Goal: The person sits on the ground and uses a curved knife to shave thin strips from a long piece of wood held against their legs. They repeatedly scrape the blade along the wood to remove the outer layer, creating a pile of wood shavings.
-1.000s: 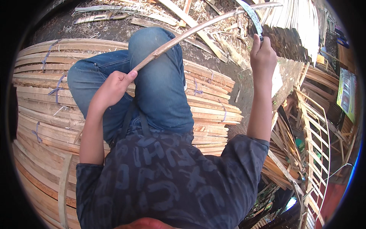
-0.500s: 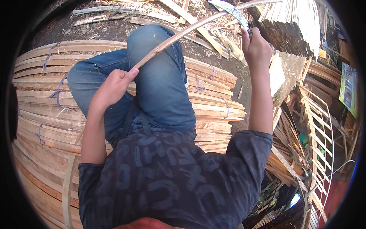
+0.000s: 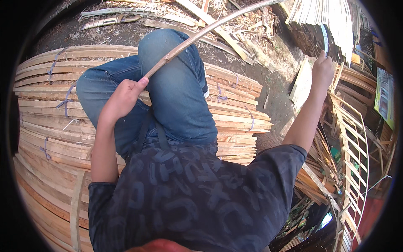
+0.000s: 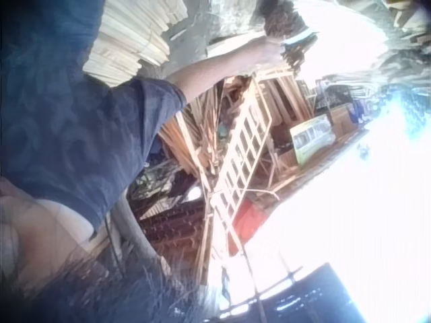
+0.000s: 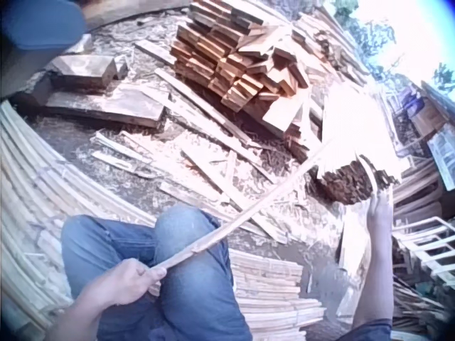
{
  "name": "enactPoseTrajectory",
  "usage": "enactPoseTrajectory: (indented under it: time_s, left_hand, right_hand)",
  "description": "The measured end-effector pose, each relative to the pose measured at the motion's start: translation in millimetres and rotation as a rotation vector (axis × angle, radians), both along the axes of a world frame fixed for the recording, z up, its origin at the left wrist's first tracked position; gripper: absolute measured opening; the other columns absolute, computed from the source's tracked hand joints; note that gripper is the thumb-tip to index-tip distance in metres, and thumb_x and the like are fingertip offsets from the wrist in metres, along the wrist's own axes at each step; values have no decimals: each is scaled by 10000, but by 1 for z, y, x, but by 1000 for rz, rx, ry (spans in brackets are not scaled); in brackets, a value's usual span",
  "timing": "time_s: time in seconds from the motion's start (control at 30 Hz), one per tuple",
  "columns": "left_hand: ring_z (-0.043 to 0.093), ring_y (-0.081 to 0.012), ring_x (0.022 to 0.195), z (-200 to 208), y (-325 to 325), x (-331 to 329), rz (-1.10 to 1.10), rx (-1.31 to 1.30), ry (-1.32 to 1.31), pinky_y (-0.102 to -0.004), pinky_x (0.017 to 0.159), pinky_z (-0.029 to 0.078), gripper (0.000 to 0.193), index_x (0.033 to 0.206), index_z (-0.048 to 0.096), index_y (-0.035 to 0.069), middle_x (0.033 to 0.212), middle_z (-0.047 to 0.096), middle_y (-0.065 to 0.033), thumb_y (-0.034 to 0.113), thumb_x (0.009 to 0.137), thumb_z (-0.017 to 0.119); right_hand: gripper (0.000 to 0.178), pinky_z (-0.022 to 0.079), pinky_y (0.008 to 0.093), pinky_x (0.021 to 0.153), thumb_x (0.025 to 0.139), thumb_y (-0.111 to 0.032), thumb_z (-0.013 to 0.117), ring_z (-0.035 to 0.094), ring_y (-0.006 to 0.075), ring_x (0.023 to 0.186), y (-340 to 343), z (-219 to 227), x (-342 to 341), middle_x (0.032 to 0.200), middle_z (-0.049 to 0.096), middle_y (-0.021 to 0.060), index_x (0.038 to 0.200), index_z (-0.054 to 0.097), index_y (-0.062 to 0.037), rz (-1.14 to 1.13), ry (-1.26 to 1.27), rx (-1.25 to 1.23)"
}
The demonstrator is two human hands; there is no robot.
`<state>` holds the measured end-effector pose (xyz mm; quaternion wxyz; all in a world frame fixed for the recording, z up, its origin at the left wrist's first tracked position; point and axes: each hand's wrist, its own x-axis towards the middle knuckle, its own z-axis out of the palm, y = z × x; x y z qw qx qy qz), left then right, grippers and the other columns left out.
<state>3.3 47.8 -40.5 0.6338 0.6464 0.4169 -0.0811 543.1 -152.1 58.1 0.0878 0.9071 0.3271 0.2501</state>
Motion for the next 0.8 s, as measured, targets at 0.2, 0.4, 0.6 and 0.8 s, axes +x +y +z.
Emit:
enactPoseTrajectory:
  time_s: [0.2,0.4,0.6,0.8]
  left_hand:
    - [364,-124,489,2,0,4,-32,-35,17,-350,473,348,714,531,465,-27,481,352,-48,568,923,522]
    - [543,-366,539,36,-9,5,-123,248,78,-411,552,437,664,650,611,-29,536,526,-188,585,891,536]
    - [603,-379,596,44,-12,-15,-112,471,106,-420,564,457,649,694,639,13,575,568,-182,637,848,549]
    - [589,-373,564,25,-23,-35,-25,579,81,-427,535,448,583,677,627,27,546,556,-166,594,811,626]
  right_hand:
    - [380,408,386,560,955,-355,561,509,216,552,-9,-57,-143,597,526,99,849,575,9,75,592,335]
    - [119,310,216,362,933,-126,578,389,41,416,-19,-166,-333,592,431,-36,915,469,-83,-142,1549,1025]
    - [100,335,219,355,904,-34,525,468,52,481,-6,-120,-311,653,491,-9,1002,522,-10,-166,1632,1046]
    - [258,325,195,385,1001,-172,464,417,39,475,-33,-118,-321,701,497,0,1206,517,-26,-210,1413,1235]
